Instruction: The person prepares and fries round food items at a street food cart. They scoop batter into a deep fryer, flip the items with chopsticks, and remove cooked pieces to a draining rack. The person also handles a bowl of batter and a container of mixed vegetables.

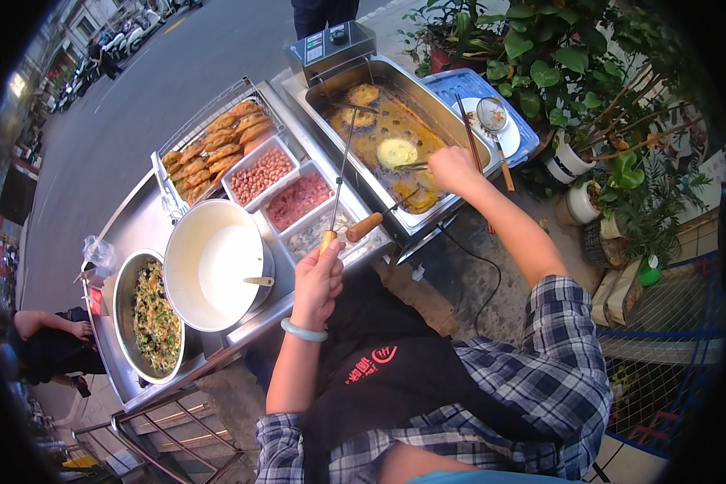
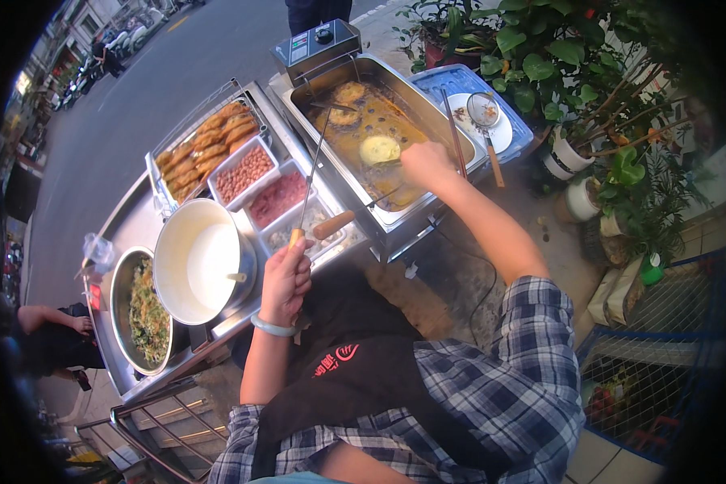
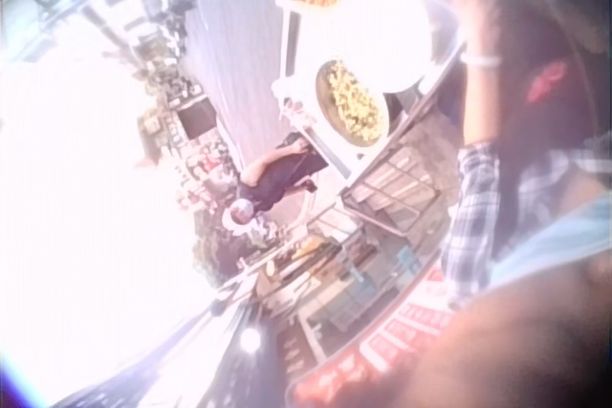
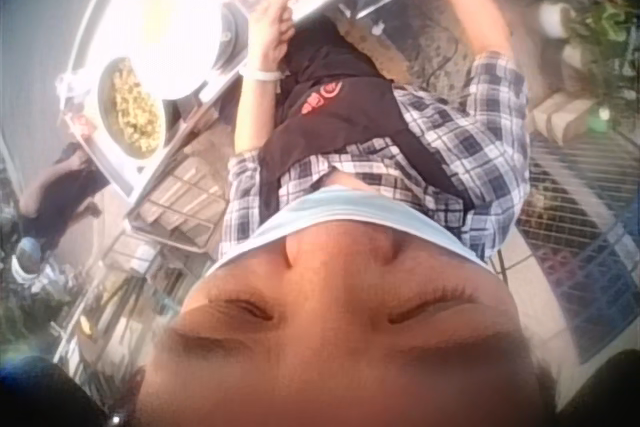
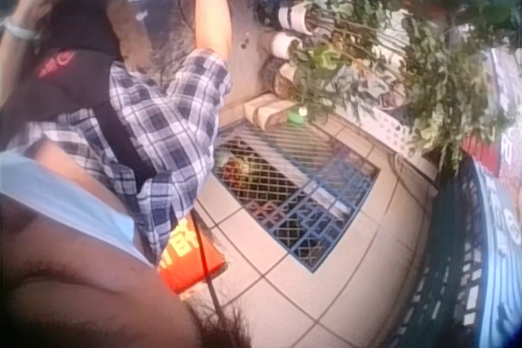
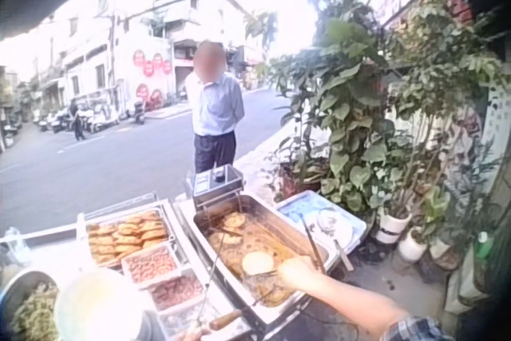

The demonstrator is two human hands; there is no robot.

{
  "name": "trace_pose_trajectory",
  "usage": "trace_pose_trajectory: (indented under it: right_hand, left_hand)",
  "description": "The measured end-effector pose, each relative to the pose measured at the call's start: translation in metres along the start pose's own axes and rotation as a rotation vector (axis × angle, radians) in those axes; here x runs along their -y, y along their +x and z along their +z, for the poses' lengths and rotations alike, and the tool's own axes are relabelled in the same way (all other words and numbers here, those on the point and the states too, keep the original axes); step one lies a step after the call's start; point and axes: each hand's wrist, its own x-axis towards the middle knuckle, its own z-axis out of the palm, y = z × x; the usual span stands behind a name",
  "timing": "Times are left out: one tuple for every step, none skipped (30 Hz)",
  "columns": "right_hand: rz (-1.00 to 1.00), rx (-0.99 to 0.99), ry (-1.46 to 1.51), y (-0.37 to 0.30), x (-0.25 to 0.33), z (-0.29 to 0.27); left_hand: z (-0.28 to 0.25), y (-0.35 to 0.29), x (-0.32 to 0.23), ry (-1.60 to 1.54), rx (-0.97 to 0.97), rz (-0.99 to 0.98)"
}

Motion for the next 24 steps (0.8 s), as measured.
trace_pose_trajectory:
  right_hand:
    - [-0.03, 0.012, -0.01, 0.003, 0.003, 0.007]
    - [-0.05, 0.036, -0.026, 0.005, 0.004, 0.012]
    - [-0.072, 0.045, -0.042, 0.008, 0.004, 0.016]
    - [-0.082, 0.066, -0.063, 0.012, 0.005, 0.02]
    - [-0.094, 0.08, -0.083, 0.015, 0.005, 0.023]
    - [-0.094, 0.085, -0.088, 0.019, 0.005, 0.026]
    - [-0.095, 0.084, -0.093, 0.022, 0.005, 0.029]
    - [-0.093, 0.081, -0.102, 0.026, 0.005, 0.032]
    - [-0.081, 0.072, -0.086, 0.029, 0.005, 0.035]
    - [-0.066, 0.06, -0.075, 0.033, 0.004, 0.037]
    - [-0.045, 0.056, -0.074, 0.035, 0.003, 0.039]
    - [-0.032, 0.044, -0.048, 0.037, 0.001, 0.04]
    - [-0.014, 0.039, -0.032, 0.038, 0.0, 0.04]
    - [0.007, 0.043, -0.024, 0.038, -0.001, 0.04]
    - [0.037, 0.032, -0.004, 0.036, -0.003, 0.039]
    - [0.068, 0.029, 0.006, 0.034, -0.005, 0.037]
    - [0.097, 0.021, 0.016, 0.03, -0.007, 0.034]
    - [0.143, 0.008, 0.038, 0.024, -0.01, 0.031]
    - [0.187, -0.01, 0.06, 0.017, -0.013, 0.028]
    - [0.231, -0.029, 0.081, 0.009, -0.017, 0.023]
    - [0.262, -0.045, 0.101, -0.001, -0.021, 0.019]
    - [0.295, -0.062, 0.121, -0.013, -0.025, 0.014]
    - [0.33, -0.078, 0.143, -0.024, -0.029, 0.009]
    - [0.365, -0.101, 0.153, -0.034, -0.031, 0.004]
  left_hand:
    - [-0.001, -0.001, 0.0, 0.031, -0.005, 0.027]
    - [-0.001, -0.002, 0.001, 0.055, -0.013, 0.043]
    - [-0.002, -0.004, 0.002, 0.072, -0.018, 0.061]
    - [-0.003, -0.005, 0.002, 0.085, -0.024, 0.075]
    - [-0.004, -0.007, 0.003, 0.119, -0.032, 0.102]
    - [-0.004, -0.008, 0.003, 0.148, -0.041, 0.125]
    - [-0.004, -0.01, 0.004, 0.177, -0.066, 0.121]
    - [-0.005, -0.012, 0.004, 0.213, -0.066, 0.171]
    - [-0.005, -0.014, 0.005, 0.249, -0.081, 0.195]
    - [-0.004, -0.015, 0.005, 0.271, -0.09, 0.219]
    - [-0.004, -0.016, 0.006, 0.336, -0.123, 0.24]
    - [-0.003, -0.017, 0.006, 0.387, -0.151, 0.26]
    - [-0.002, -0.017, 0.007, 0.419, -0.161, 0.297]
    - [-0.002, -0.018, 0.007, 0.499, -0.197, 0.327]
    - [-0.001, -0.018, 0.006, 0.562, -0.214, 0.374]
    - [-0.001, -0.019, 0.005, 0.622, -0.235, 0.402]
    - [-0.001, -0.019, 0.003, 0.748, -0.253, 0.512]
    - [-0.001, -0.021, 0.001, 0.872, -0.273, 0.6]
    - [0.0, -0.023, -0.002, 0.994, -0.293, 0.687]
    - [0.001, -0.025, -0.006, 1.109, -0.322, 0.8]
    - [0.003, -0.028, -0.011, 1.224, -0.351, 0.912]
    - [0.005, -0.031, -0.016, 1.339, -0.379, 1.027]
    - [0.007, -0.034, -0.022, 1.394, -0.388, 1.036]
    - [0.011, -0.036, -0.028, 1.45, -0.396, 1.046]
